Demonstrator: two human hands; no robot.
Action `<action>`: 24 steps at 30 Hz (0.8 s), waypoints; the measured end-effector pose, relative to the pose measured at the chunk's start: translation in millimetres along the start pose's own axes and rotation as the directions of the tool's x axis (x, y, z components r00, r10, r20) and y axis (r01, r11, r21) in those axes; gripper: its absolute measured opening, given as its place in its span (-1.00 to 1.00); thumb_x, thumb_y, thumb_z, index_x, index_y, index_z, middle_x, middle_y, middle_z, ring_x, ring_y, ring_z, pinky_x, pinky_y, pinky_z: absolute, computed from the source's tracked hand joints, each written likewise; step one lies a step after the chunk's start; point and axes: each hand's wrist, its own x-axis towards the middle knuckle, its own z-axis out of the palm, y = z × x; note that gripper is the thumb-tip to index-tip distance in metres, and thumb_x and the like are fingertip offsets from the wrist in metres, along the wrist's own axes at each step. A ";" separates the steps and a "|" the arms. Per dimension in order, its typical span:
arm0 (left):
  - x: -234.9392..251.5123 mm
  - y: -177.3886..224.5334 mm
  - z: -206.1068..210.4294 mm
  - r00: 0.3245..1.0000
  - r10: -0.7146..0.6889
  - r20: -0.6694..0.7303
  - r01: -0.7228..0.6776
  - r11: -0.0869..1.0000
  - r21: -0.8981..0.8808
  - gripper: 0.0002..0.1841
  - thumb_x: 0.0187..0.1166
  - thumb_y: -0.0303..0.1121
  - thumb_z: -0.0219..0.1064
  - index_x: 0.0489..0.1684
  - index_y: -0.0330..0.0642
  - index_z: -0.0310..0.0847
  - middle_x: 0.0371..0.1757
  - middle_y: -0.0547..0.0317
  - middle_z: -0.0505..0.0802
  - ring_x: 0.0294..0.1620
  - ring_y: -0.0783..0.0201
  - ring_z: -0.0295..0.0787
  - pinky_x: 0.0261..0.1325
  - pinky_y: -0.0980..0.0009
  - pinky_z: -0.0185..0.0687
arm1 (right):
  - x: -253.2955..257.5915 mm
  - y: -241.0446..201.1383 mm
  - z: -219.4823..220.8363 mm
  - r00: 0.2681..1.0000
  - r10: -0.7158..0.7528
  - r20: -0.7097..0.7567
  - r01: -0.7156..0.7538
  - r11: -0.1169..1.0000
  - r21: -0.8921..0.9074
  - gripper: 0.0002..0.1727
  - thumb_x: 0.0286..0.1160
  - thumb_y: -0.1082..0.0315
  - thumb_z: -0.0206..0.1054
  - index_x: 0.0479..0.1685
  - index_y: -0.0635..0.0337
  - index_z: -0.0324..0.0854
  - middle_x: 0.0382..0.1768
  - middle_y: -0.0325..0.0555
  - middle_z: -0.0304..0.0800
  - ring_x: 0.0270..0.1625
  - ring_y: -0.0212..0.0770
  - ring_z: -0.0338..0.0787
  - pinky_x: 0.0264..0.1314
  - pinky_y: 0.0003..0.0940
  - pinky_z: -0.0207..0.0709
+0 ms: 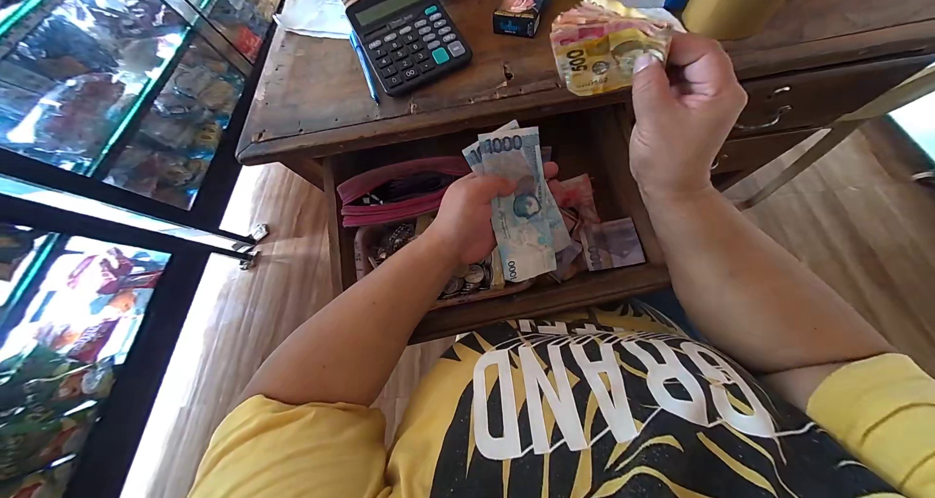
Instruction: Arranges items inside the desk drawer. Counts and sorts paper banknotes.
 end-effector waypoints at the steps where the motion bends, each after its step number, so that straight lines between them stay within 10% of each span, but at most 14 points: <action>1: -0.2 -1.1 0.7 1.000 0.013 -0.003 -0.013 1.000 -0.005 -0.56 0.58 -0.58 -0.21 0.31 -0.28 0.47 0.28 -0.11 0.84 0.21 0.07 0.86 0.23 0.14 0.79 | -2.5 -1.8 1.1 0.999 -0.024 0.026 0.025 0.999 -0.028 -0.83 0.58 0.51 0.29 0.01 0.40 0.70 -0.05 -0.19 0.82 0.00 -0.53 0.77 0.09 -0.59 0.66; 6: -2.4 -2.2 5.5 0.999 0.038 -0.018 -0.038 0.998 -0.051 -0.65 0.80 -0.35 -0.21 0.21 -0.13 0.52 0.08 0.03 0.89 0.09 0.17 0.89 0.15 0.17 0.83 | -23.2 -9.3 14.1 0.933 -0.277 0.232 0.309 0.944 -0.115 -0.82 0.51 0.52 0.37 -0.03 0.39 0.80 0.10 0.23 0.85 0.29 -0.03 0.79 0.42 -0.24 0.62; 12: -1.6 2.4 -3.4 0.991 0.127 0.035 -0.110 0.947 -0.302 -0.40 0.84 -0.04 -0.48 0.17 0.04 0.60 -0.02 0.15 0.86 0.07 0.24 0.83 0.17 0.19 0.77 | -50.6 -16.1 29.0 0.734 -0.467 0.494 0.545 0.839 -0.016 -0.81 0.56 0.44 0.35 0.01 0.16 0.83 0.19 0.07 0.87 0.41 0.04 0.76 0.69 0.13 0.32; 17: -3.6 4.4 -7.1 0.959 0.235 0.159 -0.160 0.910 -0.383 -0.44 0.82 -0.05 -0.39 0.10 -0.01 0.62 0.06 0.07 0.85 0.19 0.15 0.79 0.30 0.09 0.69 | -53.7 -13.8 31.6 0.747 -0.424 0.512 0.504 0.864 -0.020 -0.80 0.53 0.48 0.34 -0.01 0.20 0.85 0.21 0.07 0.88 0.39 0.03 0.78 0.64 0.05 0.41; 21: -6.4 1.3 -5.4 0.937 0.246 0.247 -0.177 0.946 -0.272 -0.21 0.66 0.43 -0.41 0.44 0.07 0.45 0.29 0.14 0.78 0.39 0.18 0.69 0.42 0.09 0.62 | -54.7 -16.0 32.2 0.801 -0.336 0.496 0.395 0.918 -0.017 -0.80 0.50 0.52 0.34 -0.03 0.28 0.84 0.19 0.14 0.87 0.36 0.05 0.79 0.57 -0.11 0.51; 24: -6.3 0.6 -1.4 0.959 0.252 0.127 -0.231 0.959 -0.162 -0.58 0.83 0.01 -0.18 0.29 0.01 0.48 0.12 0.18 0.83 0.22 0.25 0.78 0.30 0.17 0.72 | -53.0 -17.7 30.1 0.759 -0.250 0.602 0.305 0.952 0.012 -0.73 0.58 0.33 0.39 0.11 0.28 0.82 0.32 0.17 0.80 0.49 0.08 0.71 0.66 -0.03 0.42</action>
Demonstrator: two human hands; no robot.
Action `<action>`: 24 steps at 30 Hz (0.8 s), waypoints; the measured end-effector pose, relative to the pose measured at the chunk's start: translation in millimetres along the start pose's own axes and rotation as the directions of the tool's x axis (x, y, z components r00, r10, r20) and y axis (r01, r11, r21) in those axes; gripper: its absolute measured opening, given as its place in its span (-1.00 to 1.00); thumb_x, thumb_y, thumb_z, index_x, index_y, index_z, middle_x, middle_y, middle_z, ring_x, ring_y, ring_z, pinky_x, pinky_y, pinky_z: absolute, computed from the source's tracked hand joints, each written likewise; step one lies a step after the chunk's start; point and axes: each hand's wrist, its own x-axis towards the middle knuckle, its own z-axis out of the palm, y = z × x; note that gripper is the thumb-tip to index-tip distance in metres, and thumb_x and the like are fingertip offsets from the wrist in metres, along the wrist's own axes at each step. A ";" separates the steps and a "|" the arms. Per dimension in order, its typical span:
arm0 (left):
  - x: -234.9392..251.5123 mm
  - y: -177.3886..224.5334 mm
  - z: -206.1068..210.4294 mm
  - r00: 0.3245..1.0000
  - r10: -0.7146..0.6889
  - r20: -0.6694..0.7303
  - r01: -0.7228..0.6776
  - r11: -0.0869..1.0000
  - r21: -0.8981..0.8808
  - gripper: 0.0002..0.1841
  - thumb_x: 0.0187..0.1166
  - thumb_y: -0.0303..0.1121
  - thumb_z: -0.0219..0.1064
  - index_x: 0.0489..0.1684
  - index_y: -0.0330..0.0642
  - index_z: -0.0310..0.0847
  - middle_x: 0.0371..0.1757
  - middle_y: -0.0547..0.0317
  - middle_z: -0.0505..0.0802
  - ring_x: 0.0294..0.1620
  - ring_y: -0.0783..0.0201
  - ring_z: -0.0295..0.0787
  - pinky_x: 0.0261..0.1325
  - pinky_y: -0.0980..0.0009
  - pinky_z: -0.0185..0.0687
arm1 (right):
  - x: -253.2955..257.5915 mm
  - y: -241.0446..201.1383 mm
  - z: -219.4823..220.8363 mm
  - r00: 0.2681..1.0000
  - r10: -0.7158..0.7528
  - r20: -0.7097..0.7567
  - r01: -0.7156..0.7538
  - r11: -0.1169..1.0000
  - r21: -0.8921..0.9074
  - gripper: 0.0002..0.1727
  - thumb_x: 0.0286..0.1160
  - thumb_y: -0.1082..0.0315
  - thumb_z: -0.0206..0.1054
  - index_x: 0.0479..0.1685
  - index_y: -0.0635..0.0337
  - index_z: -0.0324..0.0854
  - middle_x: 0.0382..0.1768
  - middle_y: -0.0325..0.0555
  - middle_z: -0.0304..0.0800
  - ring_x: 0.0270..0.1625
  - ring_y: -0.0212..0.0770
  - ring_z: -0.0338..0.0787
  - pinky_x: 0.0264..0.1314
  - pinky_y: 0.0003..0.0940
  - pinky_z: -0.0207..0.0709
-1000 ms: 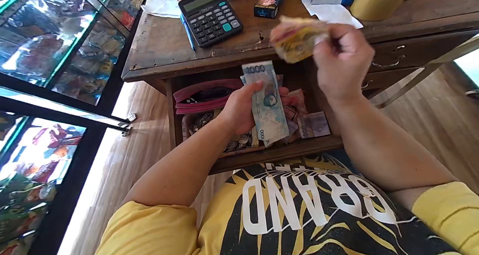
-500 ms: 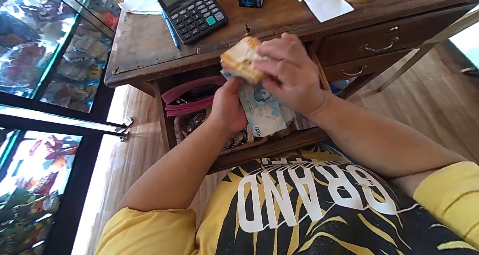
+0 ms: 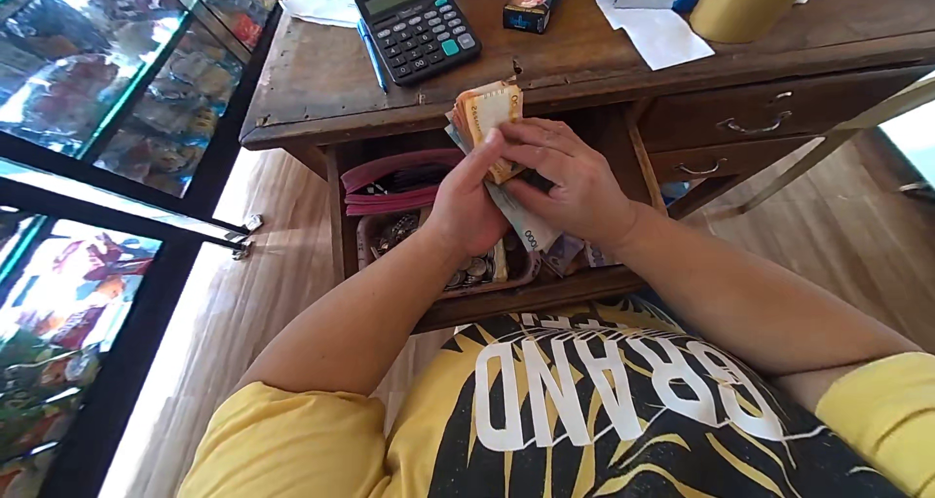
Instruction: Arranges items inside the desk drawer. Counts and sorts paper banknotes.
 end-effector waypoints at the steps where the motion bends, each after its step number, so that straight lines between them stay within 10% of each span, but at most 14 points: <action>1: 1.9 1.4 2.6 0.993 0.002 -0.121 0.002 1.000 0.031 -0.68 0.84 -0.17 -0.16 0.17 -0.03 0.51 -0.01 0.18 0.85 0.10 0.27 0.83 0.20 0.20 0.76 | 1.0 0.8 -2.7 0.999 0.024 0.044 -0.027 0.998 0.055 -0.69 0.61 0.27 0.37 0.13 0.28 0.82 0.37 0.17 0.77 0.54 0.09 0.67 0.70 0.01 0.37; 6: 15.1 21.6 -20.6 0.959 0.203 -0.198 -0.176 0.974 0.145 -0.61 0.80 -0.35 -0.35 0.30 -0.20 0.37 0.15 -0.08 0.84 0.13 0.03 0.86 0.21 0.08 0.79 | 12.2 17.8 -35.8 0.942 0.311 -0.128 -0.269 0.926 0.266 -0.70 0.75 0.41 0.16 0.08 0.45 0.76 0.22 0.08 0.84 0.35 -0.21 0.79 0.49 -0.28 0.64; 10: 18.9 40.4 -25.1 0.916 0.313 -0.251 -0.275 0.946 0.174 -0.67 0.80 -0.42 -0.31 0.25 -0.22 0.34 0.20 -0.13 0.84 0.13 0.01 0.88 0.20 0.12 0.81 | 17.1 37.4 -46.6 0.705 0.626 -0.333 -0.370 0.726 0.580 -0.72 0.81 0.41 0.05 -0.01 0.31 0.70 -0.20 -0.20 0.86 -0.09 -0.35 0.86 0.11 -0.37 0.76; 18: 9.1 -2.0 -1.4 0.966 -0.100 -0.238 0.171 0.939 0.297 -0.75 0.63 -0.60 0.15 0.20 -0.26 0.50 -0.12 0.06 0.89 -0.13 0.19 0.90 0.01 0.16 0.88 | 14.6 19.1 -32.8 0.775 0.628 0.080 -0.605 0.699 0.382 -0.66 0.64 0.22 0.38 0.18 0.29 0.72 -0.14 -0.23 0.85 -0.20 -0.49 0.78 -0.11 -0.51 0.71; 24: 7.7 -5.2 -1.9 0.970 -0.158 -0.186 0.197 0.957 0.213 -0.75 0.59 -0.64 0.17 0.16 -0.26 0.54 -0.11 0.02 0.89 -0.11 0.18 0.91 0.04 0.17 0.87 | 15.2 18.5 -32.8 0.687 0.708 0.165 -0.720 0.632 0.287 -0.74 0.39 0.19 0.60 -0.31 0.08 0.62 -0.44 -0.39 0.65 -0.41 -0.61 0.62 -0.29 -0.66 0.53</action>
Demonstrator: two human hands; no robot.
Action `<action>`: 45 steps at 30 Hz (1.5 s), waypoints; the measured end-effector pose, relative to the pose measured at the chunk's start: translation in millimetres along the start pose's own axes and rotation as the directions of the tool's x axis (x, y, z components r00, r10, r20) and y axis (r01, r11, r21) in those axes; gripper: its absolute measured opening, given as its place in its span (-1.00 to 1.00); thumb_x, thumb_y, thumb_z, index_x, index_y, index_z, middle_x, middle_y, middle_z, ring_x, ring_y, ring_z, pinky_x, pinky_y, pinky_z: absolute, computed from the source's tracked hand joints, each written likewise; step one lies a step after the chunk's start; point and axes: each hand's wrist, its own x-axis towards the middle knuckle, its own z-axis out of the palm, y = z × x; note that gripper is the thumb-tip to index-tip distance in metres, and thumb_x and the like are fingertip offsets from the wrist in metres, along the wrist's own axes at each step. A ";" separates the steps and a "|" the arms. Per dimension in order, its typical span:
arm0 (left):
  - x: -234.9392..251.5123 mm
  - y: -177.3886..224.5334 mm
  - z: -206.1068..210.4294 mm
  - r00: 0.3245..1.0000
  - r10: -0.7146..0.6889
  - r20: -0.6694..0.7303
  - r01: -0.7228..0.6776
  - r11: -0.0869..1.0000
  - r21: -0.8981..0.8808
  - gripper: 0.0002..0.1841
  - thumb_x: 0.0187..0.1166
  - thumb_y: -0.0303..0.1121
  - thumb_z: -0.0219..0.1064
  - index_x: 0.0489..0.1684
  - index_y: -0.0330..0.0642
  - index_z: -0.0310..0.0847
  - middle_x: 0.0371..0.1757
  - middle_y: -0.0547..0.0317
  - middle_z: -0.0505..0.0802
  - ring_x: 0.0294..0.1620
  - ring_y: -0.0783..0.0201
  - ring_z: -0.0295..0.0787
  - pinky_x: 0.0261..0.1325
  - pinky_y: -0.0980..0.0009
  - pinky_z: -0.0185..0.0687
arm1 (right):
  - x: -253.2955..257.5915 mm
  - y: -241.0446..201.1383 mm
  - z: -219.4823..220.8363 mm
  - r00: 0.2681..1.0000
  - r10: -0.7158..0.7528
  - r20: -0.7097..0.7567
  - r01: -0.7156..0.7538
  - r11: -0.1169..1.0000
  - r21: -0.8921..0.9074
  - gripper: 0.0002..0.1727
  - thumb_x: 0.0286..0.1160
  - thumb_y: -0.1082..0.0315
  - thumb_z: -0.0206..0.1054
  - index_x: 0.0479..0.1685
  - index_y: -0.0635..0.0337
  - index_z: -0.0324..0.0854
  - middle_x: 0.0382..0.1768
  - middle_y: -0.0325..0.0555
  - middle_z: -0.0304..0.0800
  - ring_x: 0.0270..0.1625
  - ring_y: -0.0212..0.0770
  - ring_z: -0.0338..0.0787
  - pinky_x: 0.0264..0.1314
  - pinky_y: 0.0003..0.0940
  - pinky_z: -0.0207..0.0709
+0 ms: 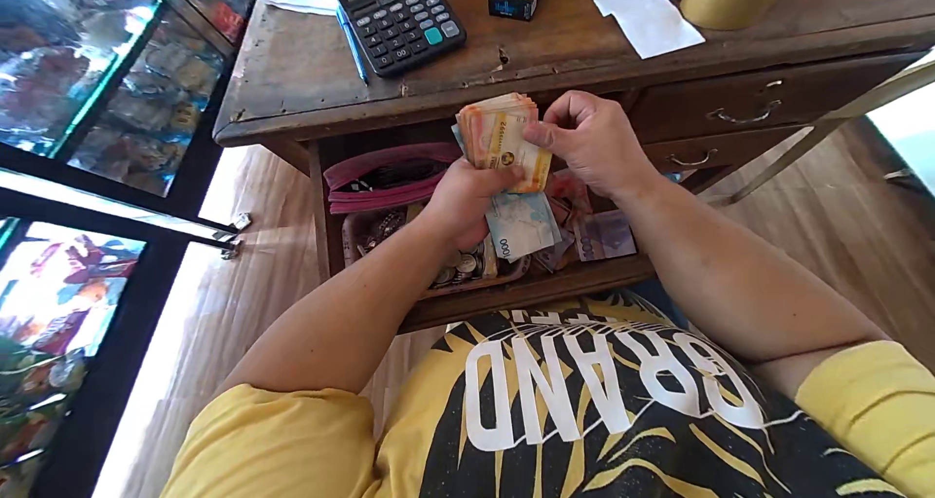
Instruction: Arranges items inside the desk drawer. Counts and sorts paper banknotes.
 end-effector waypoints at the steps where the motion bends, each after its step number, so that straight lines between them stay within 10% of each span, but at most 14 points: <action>1: 0.2 -0.2 -1.2 1.000 0.011 0.008 -0.011 1.000 -0.010 -0.75 0.59 -0.64 0.17 0.15 -0.26 0.54 -0.11 0.02 0.90 -0.11 0.18 0.91 0.05 0.16 0.87 | 0.1 -0.2 -0.4 1.000 0.007 -0.003 -0.007 1.000 0.005 -0.76 0.39 0.20 0.60 -0.33 0.08 0.64 -0.45 -0.39 0.66 -0.42 -0.61 0.63 -0.30 -0.66 0.53; 11: 5.8 8.3 -11.4 0.996 0.090 -0.028 -0.092 0.993 -0.075 -0.58 0.90 -0.08 -0.12 0.36 -0.16 0.48 0.07 0.02 0.86 0.11 0.14 0.86 0.23 0.08 0.80 | -2.4 1.0 2.5 0.995 -0.099 -0.026 0.103 0.967 0.234 -0.95 0.52 0.42 0.46 -0.17 0.14 0.81 -0.30 -0.40 0.85 -0.30 -0.57 0.75 -0.21 -0.63 0.66; 16: 11.3 27.7 -26.2 0.966 0.245 -0.083 -0.256 0.951 -0.173 -0.55 0.91 -0.14 -0.38 0.36 -0.14 0.36 0.12 -0.04 0.84 0.17 0.04 0.84 0.25 0.07 0.78 | -2.1 4.5 -13.1 0.869 -0.363 0.336 0.227 0.896 0.381 -0.89 0.56 0.40 0.38 -0.18 0.17 0.82 -0.17 -0.33 0.90 -0.15 -0.50 0.84 -0.04 -0.50 0.78; 20: 13.7 43.7 -37.5 0.919 0.359 -0.163 -0.386 0.904 -0.185 -0.62 0.90 -0.27 -0.40 0.28 -0.19 0.32 0.13 -0.13 0.83 0.19 -0.01 0.84 0.26 0.08 0.77 | -2.0 -9.8 -32.6 0.829 -0.087 0.552 0.183 0.976 -0.121 -0.79 0.61 0.22 0.39 -0.33 0.09 0.83 -0.45 -0.46 0.79 -0.45 -0.68 0.64 -0.39 -0.67 0.52; 24: 13.0 43.5 -35.4 0.908 0.365 -0.207 -0.403 0.897 -0.183 -0.64 0.90 -0.28 -0.37 0.25 -0.18 0.32 0.11 -0.13 0.82 0.16 0.03 0.86 0.24 0.13 0.80 | 0.2 -9.5 -21.5 0.720 0.349 0.600 0.203 0.722 -0.662 -0.77 0.57 0.17 0.46 -0.13 0.15 0.87 -0.28 -0.01 0.87 -0.21 -0.03 0.85 -0.02 0.14 0.71; 29: 11.9 30.8 -26.5 0.920 0.345 -0.185 -0.375 0.913 -0.163 -0.67 0.89 -0.31 -0.34 0.28 -0.20 0.30 0.09 -0.14 0.83 0.09 0.00 0.88 0.18 0.12 0.82 | -7.5 5.4 14.3 0.609 0.490 0.624 0.305 0.581 -0.754 -0.56 0.43 0.11 0.58 0.20 0.16 0.74 0.05 0.15 0.82 0.21 0.23 0.76 0.31 0.39 0.49; 35: 10.9 24.4 -22.2 0.941 0.296 -0.165 -0.316 0.941 -0.116 -0.66 0.89 -0.28 -0.31 0.33 -0.17 0.32 0.11 -0.12 0.86 0.08 0.02 0.90 0.15 0.14 0.84 | -6.0 7.3 15.8 0.572 0.518 0.636 0.342 0.555 -0.759 -0.73 0.50 0.31 0.49 0.06 0.26 0.75 -0.01 0.21 0.80 0.17 0.28 0.75 0.26 0.39 0.49; 41: 10.5 23.4 -21.6 0.948 0.263 -0.180 -0.288 0.948 -0.133 -0.65 0.89 -0.28 -0.29 0.31 -0.16 0.36 0.04 -0.09 0.87 0.03 0.06 0.91 0.10 0.17 0.85 | 7.8 -0.6 -39.2 0.822 0.227 0.522 0.040 0.892 -0.450 -0.85 0.52 0.30 0.48 -0.28 0.20 0.75 -0.38 -0.12 0.73 -0.33 -0.23 0.69 -0.20 -0.15 0.60; 45: 12.1 18.6 -21.9 0.951 0.264 -0.158 -0.275 0.960 -0.053 -0.66 0.88 -0.30 -0.27 0.32 -0.19 0.37 0.05 -0.04 0.88 0.03 0.09 0.91 0.11 0.18 0.84 | 3.3 2.0 -57.1 0.931 -0.106 0.350 -0.019 0.941 0.337 -0.90 0.51 0.37 0.32 -0.33 -0.06 0.65 -0.29 -0.43 0.83 -0.27 -0.56 0.77 -0.17 -0.57 0.71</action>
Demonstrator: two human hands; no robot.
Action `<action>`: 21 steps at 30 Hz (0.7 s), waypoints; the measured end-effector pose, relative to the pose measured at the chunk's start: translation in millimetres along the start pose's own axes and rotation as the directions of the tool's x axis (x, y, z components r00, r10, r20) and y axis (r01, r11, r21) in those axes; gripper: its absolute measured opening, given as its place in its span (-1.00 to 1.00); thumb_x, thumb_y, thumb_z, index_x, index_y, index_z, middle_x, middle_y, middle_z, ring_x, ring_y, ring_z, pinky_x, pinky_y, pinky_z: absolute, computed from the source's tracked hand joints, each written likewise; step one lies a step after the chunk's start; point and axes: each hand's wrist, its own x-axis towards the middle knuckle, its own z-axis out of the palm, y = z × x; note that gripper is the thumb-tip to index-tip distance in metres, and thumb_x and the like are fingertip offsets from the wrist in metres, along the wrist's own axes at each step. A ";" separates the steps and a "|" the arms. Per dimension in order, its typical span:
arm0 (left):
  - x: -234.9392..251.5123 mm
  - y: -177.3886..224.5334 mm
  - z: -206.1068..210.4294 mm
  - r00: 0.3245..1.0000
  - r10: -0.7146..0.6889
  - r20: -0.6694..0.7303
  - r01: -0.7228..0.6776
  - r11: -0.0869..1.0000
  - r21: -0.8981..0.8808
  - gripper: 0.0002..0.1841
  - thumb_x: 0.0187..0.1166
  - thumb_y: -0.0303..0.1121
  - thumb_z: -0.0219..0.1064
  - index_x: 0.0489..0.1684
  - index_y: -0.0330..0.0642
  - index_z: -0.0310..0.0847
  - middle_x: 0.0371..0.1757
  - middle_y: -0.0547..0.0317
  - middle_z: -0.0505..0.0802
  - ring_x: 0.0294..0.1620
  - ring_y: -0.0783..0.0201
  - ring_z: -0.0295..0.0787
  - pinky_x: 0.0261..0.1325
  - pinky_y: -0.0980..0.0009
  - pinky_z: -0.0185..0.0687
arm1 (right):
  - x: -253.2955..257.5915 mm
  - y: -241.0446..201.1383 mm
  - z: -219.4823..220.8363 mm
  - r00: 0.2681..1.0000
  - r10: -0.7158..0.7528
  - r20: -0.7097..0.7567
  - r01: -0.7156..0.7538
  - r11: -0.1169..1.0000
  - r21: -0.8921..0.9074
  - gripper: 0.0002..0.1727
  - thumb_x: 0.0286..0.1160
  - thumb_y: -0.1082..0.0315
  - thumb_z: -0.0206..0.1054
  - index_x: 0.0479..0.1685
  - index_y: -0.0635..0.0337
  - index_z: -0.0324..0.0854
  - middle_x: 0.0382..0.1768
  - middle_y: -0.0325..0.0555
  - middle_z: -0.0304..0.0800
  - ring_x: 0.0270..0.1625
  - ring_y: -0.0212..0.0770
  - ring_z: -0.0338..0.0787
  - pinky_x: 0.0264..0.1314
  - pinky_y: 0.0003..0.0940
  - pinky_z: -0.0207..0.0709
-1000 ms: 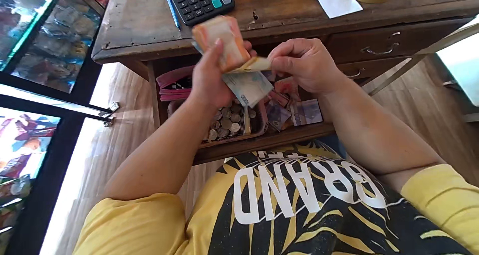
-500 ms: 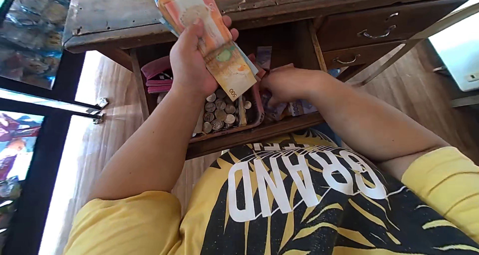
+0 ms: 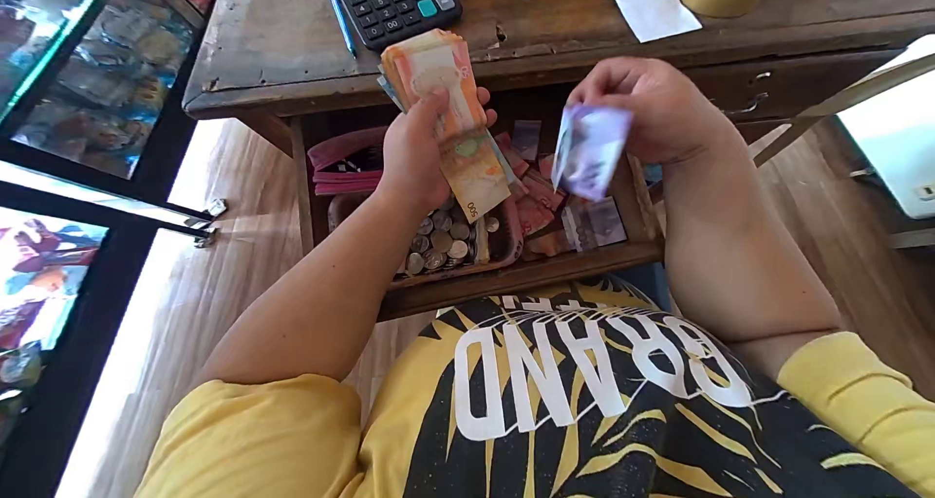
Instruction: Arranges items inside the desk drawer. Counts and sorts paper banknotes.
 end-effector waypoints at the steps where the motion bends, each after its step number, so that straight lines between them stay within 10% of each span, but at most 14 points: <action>1: -1.0 -1.6 1.1 1.000 -0.004 0.003 0.004 1.000 0.018 -0.67 0.88 -0.32 -0.24 0.32 -0.21 0.38 0.05 -0.03 0.89 0.03 0.10 0.91 0.12 0.18 0.85 | 0.4 2.1 3.3 0.996 -0.085 -0.040 0.091 0.980 0.176 -0.88 0.56 0.36 0.29 -0.27 -0.10 0.69 -0.24 -0.42 0.87 -0.22 -0.54 0.81 -0.13 -0.56 0.75; 4: -10.0 -7.0 10.8 0.999 0.007 0.035 -0.011 0.994 0.107 -0.73 0.88 -0.33 -0.10 0.23 -0.21 0.46 -0.03 0.11 0.92 -0.05 0.22 0.93 0.08 0.24 0.87 | 6.1 11.7 27.2 0.979 -0.155 -0.135 0.200 0.868 0.455 -0.83 0.67 0.36 0.19 -0.08 -0.11 0.69 -0.12 -0.32 0.92 -0.06 -0.40 0.87 0.05 -0.37 0.79; 11: -21.5 -24.9 16.1 0.978 0.096 0.185 -0.127 0.978 0.167 -0.72 0.67 -0.26 0.30 0.21 -0.18 0.53 -0.08 0.24 0.90 0.00 0.32 0.88 0.19 0.23 0.83 | 21.3 20.0 66.3 0.903 0.255 -0.347 0.005 0.799 0.601 -0.88 0.85 0.32 0.04 -0.01 0.03 0.48 -0.29 -0.23 0.71 -0.31 -0.36 0.72 -0.13 -0.43 0.71; 16: -17.4 -16.3 14.9 0.999 -0.008 0.053 0.005 0.998 0.063 -0.69 0.84 -0.28 -0.13 0.21 -0.18 0.50 -0.04 0.06 0.87 0.02 0.16 0.87 0.17 0.11 0.81 | 19.5 17.7 69.1 0.901 0.278 -0.333 -0.132 0.907 0.399 -0.97 0.77 0.37 0.19 -0.05 0.07 0.50 -0.38 -0.28 0.71 -0.41 -0.43 0.70 -0.27 -0.53 0.67; 21: -18.0 -12.2 14.4 0.996 -0.075 0.051 0.072 0.996 0.052 -0.71 0.80 -0.39 -0.13 0.12 -0.19 0.53 -0.08 0.04 0.89 -0.02 0.18 0.90 0.13 0.13 0.83 | 16.0 20.2 65.0 0.959 0.040 -0.280 -0.027 0.998 0.049 -0.79 0.55 0.50 0.37 0.10 0.18 0.61 -0.18 -0.28 0.79 -0.27 -0.50 0.74 -0.20 -0.59 0.67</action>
